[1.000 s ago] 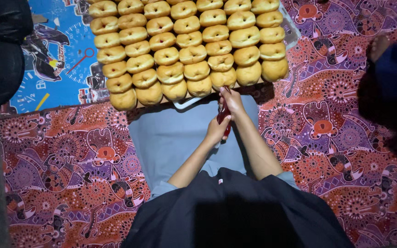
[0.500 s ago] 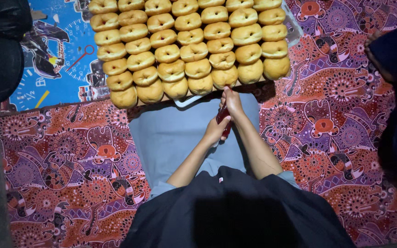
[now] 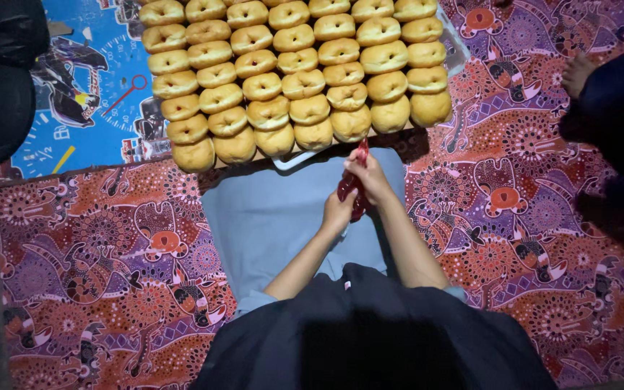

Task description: The person sits on the floor and uses a red piping bag to fill rows of small round buns with red filling. They then switch to a brown piping bag and continue filling the buns with brown filling.

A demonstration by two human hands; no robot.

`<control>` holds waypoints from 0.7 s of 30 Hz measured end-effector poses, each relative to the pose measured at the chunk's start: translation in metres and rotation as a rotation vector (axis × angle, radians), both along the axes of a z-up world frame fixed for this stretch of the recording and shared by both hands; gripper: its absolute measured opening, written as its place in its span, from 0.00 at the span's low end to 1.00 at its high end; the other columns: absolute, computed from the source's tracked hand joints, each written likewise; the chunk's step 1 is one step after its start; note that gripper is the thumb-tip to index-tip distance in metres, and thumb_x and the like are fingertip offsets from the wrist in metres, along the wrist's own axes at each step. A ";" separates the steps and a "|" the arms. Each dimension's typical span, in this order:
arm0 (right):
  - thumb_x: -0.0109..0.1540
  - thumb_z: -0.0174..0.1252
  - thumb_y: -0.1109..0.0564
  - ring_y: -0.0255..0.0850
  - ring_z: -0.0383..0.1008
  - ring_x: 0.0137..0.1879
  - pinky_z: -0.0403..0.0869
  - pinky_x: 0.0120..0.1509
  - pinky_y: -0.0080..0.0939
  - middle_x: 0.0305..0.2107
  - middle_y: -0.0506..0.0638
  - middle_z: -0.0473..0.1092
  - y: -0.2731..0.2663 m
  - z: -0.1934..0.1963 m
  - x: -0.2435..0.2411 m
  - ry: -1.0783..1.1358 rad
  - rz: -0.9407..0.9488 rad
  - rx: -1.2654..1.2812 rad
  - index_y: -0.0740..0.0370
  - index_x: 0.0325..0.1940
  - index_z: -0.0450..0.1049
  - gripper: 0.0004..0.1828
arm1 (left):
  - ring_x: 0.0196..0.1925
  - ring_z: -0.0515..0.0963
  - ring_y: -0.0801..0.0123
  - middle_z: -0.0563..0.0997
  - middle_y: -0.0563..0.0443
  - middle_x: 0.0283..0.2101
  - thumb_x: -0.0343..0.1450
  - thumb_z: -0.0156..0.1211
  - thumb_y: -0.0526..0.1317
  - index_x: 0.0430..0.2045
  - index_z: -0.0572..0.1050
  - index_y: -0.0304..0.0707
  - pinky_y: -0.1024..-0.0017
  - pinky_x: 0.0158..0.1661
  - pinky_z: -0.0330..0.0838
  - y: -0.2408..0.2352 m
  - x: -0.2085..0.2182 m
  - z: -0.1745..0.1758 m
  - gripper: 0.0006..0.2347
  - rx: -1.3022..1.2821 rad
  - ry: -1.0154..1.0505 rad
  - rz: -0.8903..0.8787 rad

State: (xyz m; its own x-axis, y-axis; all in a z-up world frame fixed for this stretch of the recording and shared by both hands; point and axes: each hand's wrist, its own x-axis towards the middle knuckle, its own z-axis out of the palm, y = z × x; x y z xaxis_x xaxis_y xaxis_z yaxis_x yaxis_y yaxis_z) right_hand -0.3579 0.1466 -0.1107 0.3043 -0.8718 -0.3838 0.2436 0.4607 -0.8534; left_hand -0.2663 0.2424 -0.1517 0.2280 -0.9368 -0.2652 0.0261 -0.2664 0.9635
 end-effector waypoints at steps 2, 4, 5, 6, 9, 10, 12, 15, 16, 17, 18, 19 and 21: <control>0.60 0.63 0.61 0.33 0.73 0.36 0.74 0.41 0.34 0.30 0.44 0.70 0.002 0.009 0.001 0.131 -0.030 -0.114 0.59 0.45 0.67 0.13 | 0.28 0.84 0.64 0.85 0.44 0.30 0.74 0.55 0.39 0.41 0.79 0.28 0.61 0.33 0.78 -0.003 -0.006 -0.001 0.11 0.143 0.031 0.052; 0.61 0.64 0.61 0.32 0.71 0.37 0.74 0.42 0.34 0.32 0.44 0.71 -0.003 0.017 0.003 0.275 -0.098 -0.246 0.60 0.50 0.66 0.17 | 0.29 0.85 0.63 0.84 0.42 0.28 0.76 0.53 0.39 0.39 0.79 0.27 0.62 0.34 0.78 -0.008 -0.012 0.008 0.11 0.189 -0.043 -0.007; 0.61 0.65 0.60 0.32 0.72 0.37 0.73 0.42 0.34 0.31 0.45 0.71 -0.009 0.021 0.003 0.327 -0.089 -0.279 0.61 0.51 0.66 0.19 | 0.29 0.86 0.62 0.84 0.41 0.28 0.77 0.52 0.39 0.37 0.79 0.26 0.62 0.34 0.78 -0.013 -0.015 0.015 0.12 0.211 -0.081 -0.035; 0.60 0.66 0.59 0.33 0.72 0.36 0.73 0.41 0.34 0.30 0.45 0.71 -0.018 0.026 0.003 0.378 -0.078 -0.313 0.61 0.52 0.66 0.20 | 0.28 0.85 0.60 0.84 0.41 0.28 0.77 0.51 0.40 0.38 0.78 0.27 0.61 0.33 0.78 -0.018 -0.017 0.023 0.12 0.203 -0.032 -0.054; 0.62 0.67 0.56 0.34 0.74 0.40 0.74 0.45 0.36 0.34 0.47 0.73 -0.045 0.037 0.003 0.552 -0.039 -0.506 0.64 0.52 0.70 0.18 | 0.30 0.84 0.55 0.83 0.39 0.30 0.75 0.52 0.41 0.46 0.73 0.31 0.59 0.35 0.78 -0.035 -0.022 0.042 0.12 0.187 0.029 -0.073; 0.63 0.66 0.55 0.34 0.74 0.42 0.75 0.47 0.37 0.37 0.47 0.75 -0.053 0.040 0.004 0.614 -0.022 -0.586 0.65 0.51 0.71 0.17 | 0.32 0.84 0.53 0.83 0.38 0.33 0.73 0.54 0.40 0.52 0.70 0.34 0.58 0.36 0.77 -0.042 -0.022 0.046 0.15 0.187 -0.011 -0.053; 0.64 0.65 0.52 0.37 0.72 0.38 0.74 0.44 0.38 0.32 0.50 0.73 -0.067 0.046 0.005 0.714 0.009 -0.553 0.65 0.51 0.73 0.18 | 0.38 0.84 0.52 0.82 0.37 0.39 0.72 0.57 0.40 0.58 0.65 0.37 0.57 0.42 0.77 -0.051 -0.024 0.048 0.20 0.085 -0.040 -0.005; 0.64 0.64 0.47 0.43 0.74 0.36 0.74 0.44 0.43 0.31 0.55 0.74 -0.084 0.053 0.009 0.843 0.029 -0.481 0.66 0.50 0.75 0.20 | 0.49 0.82 0.51 0.80 0.35 0.48 0.72 0.60 0.38 0.61 0.58 0.36 0.58 0.51 0.75 -0.059 -0.030 0.045 0.24 -0.144 -0.005 0.048; 0.64 0.63 0.46 0.45 0.76 0.37 0.75 0.44 0.44 0.31 0.57 0.75 -0.088 0.055 0.011 0.882 0.029 -0.453 0.66 0.50 0.75 0.20 | 0.51 0.81 0.51 0.78 0.35 0.51 0.72 0.60 0.37 0.62 0.55 0.37 0.58 0.52 0.74 -0.058 -0.031 0.044 0.25 -0.169 0.013 0.042; 0.64 0.63 0.46 0.48 0.77 0.39 0.75 0.45 0.46 0.32 0.59 0.76 -0.092 0.056 0.013 0.915 0.035 -0.482 0.66 0.49 0.75 0.20 | 0.54 0.80 0.50 0.76 0.35 0.53 0.72 0.60 0.37 0.63 0.53 0.37 0.58 0.54 0.73 -0.058 -0.032 0.043 0.27 -0.194 0.031 0.037; 0.64 0.62 0.46 0.51 0.78 0.41 0.75 0.46 0.48 0.34 0.61 0.76 -0.094 0.058 0.014 0.949 0.042 -0.512 0.66 0.49 0.75 0.20 | 0.54 0.80 0.51 0.76 0.35 0.53 0.72 0.60 0.37 0.64 0.52 0.38 0.58 0.54 0.72 -0.058 -0.034 0.043 0.27 -0.167 0.058 0.035; 0.64 0.62 0.46 0.54 0.80 0.43 0.76 0.47 0.50 0.35 0.63 0.77 -0.097 0.059 0.015 0.983 0.048 -0.542 0.66 0.48 0.76 0.20 | 0.54 0.80 0.52 0.76 0.36 0.53 0.72 0.59 0.37 0.64 0.51 0.39 0.59 0.54 0.72 -0.058 -0.036 0.043 0.27 -0.141 0.084 0.034; 0.64 0.60 0.46 0.58 0.80 0.44 0.76 0.49 0.53 0.35 0.65 0.77 -0.102 0.059 0.018 0.987 0.081 -0.494 0.67 0.47 0.76 0.20 | 0.54 0.80 0.54 0.77 0.37 0.53 0.73 0.58 0.37 0.65 0.52 0.40 0.60 0.54 0.73 -0.058 -0.036 0.044 0.27 -0.097 0.110 0.033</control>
State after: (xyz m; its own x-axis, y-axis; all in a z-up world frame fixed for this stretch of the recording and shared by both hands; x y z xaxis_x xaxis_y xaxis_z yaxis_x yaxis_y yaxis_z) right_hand -0.3400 0.0449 -0.0514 0.1193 -0.9873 -0.1046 -0.6605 -0.0003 -0.7508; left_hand -0.3022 0.1840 -0.1080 0.2341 -0.9516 -0.1990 0.1404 -0.1695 0.9755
